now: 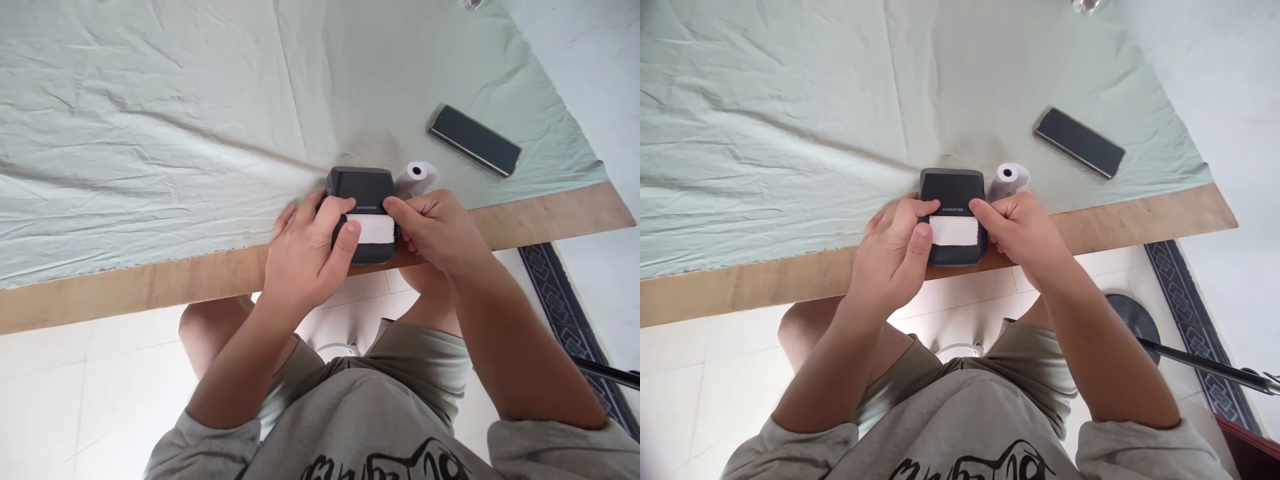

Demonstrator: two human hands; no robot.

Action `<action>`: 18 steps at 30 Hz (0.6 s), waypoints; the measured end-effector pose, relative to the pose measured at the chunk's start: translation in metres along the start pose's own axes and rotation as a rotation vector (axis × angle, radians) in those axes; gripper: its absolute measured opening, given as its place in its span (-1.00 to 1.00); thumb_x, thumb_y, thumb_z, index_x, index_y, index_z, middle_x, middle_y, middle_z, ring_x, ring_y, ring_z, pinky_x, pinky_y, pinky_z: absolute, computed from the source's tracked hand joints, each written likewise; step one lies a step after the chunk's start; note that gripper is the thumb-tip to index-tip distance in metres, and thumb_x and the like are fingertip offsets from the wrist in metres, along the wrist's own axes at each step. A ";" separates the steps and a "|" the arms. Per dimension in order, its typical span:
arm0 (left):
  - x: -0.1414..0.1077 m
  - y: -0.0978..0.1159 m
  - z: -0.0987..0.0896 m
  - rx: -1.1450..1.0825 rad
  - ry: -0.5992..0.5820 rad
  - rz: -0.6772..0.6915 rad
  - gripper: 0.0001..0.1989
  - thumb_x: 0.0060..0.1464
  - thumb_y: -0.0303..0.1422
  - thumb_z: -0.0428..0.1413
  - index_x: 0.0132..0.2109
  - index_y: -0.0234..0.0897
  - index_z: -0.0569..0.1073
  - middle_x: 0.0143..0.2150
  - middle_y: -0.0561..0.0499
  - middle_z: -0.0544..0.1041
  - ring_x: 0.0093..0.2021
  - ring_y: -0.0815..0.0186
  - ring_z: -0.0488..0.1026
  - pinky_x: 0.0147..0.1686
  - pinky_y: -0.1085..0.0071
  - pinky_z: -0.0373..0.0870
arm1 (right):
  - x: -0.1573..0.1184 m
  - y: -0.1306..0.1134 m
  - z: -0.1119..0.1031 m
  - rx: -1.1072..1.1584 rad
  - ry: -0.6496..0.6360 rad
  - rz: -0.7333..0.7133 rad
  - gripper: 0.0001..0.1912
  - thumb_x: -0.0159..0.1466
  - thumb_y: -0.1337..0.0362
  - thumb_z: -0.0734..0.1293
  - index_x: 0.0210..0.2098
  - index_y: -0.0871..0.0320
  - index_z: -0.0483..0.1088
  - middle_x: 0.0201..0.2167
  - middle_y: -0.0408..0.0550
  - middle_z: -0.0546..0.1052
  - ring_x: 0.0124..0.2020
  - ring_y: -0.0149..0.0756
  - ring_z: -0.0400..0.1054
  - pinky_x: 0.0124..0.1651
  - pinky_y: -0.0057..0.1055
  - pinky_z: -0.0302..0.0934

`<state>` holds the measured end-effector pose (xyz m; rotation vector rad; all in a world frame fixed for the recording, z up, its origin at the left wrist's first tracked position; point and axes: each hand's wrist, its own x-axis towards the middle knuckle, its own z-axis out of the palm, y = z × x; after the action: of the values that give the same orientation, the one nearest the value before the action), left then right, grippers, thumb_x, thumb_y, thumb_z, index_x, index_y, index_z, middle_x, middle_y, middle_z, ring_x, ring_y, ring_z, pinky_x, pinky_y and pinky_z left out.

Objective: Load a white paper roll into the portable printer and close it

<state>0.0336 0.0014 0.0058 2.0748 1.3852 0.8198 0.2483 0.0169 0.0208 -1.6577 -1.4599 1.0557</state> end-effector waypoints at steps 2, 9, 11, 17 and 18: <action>0.000 -0.002 -0.001 0.007 0.001 0.016 -0.46 0.62 -0.04 -0.24 0.31 -0.15 0.50 0.36 -0.17 0.67 0.53 -0.01 0.47 0.58 -0.16 0.27 | -0.002 0.004 0.001 -0.078 0.012 -0.040 -0.11 0.31 -0.52 0.40 -0.71 0.08 0.18 -0.73 -0.15 0.22 -0.68 -0.45 0.05 -0.63 -0.36 -0.15; -0.007 -0.008 -0.001 0.153 -0.076 -0.007 -0.05 0.33 0.09 0.25 0.60 -0.41 0.19 0.53 -0.40 0.51 0.51 -0.21 0.51 0.55 -0.21 0.39 | -0.008 0.028 0.007 -0.161 0.189 -0.169 -0.18 0.49 -0.45 0.15 -0.60 0.05 0.23 -0.64 -0.10 0.36 -0.54 -0.30 0.25 -0.42 -0.28 0.09; -0.009 -0.005 0.000 0.254 -0.092 -0.032 0.08 0.18 0.06 0.42 0.60 -0.44 0.22 0.54 -0.42 0.50 0.53 -0.27 0.49 0.57 -0.19 0.37 | -0.008 0.029 0.006 -0.189 0.227 -0.158 -0.40 0.53 -0.19 0.22 -0.50 0.04 0.32 -0.56 -0.09 0.44 -0.48 -0.25 0.31 -0.36 -0.27 0.12; -0.006 -0.006 0.000 0.284 -0.104 -0.083 0.23 -0.02 -0.02 0.65 0.60 -0.46 0.31 0.55 -0.43 0.49 0.53 -0.29 0.49 0.54 -0.07 0.48 | -0.004 0.024 0.003 -0.543 0.169 -0.179 -0.54 0.43 0.16 0.18 0.10 0.06 0.65 -0.28 0.06 0.68 -0.32 -0.03 0.49 -0.27 -0.23 0.17; -0.005 -0.008 0.000 0.263 -0.097 -0.088 0.25 -0.06 -0.02 0.67 0.59 -0.45 0.33 0.53 -0.41 0.51 0.52 -0.29 0.51 0.51 -0.07 0.52 | -0.004 0.023 0.002 -0.561 0.146 -0.180 -0.50 0.42 0.18 0.18 0.15 0.07 0.65 -0.28 0.07 0.69 -0.32 -0.02 0.49 -0.27 -0.23 0.16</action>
<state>0.0273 -0.0008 -0.0007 2.1957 1.5889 0.5161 0.2563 0.0097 -0.0004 -1.8785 -1.8741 0.4307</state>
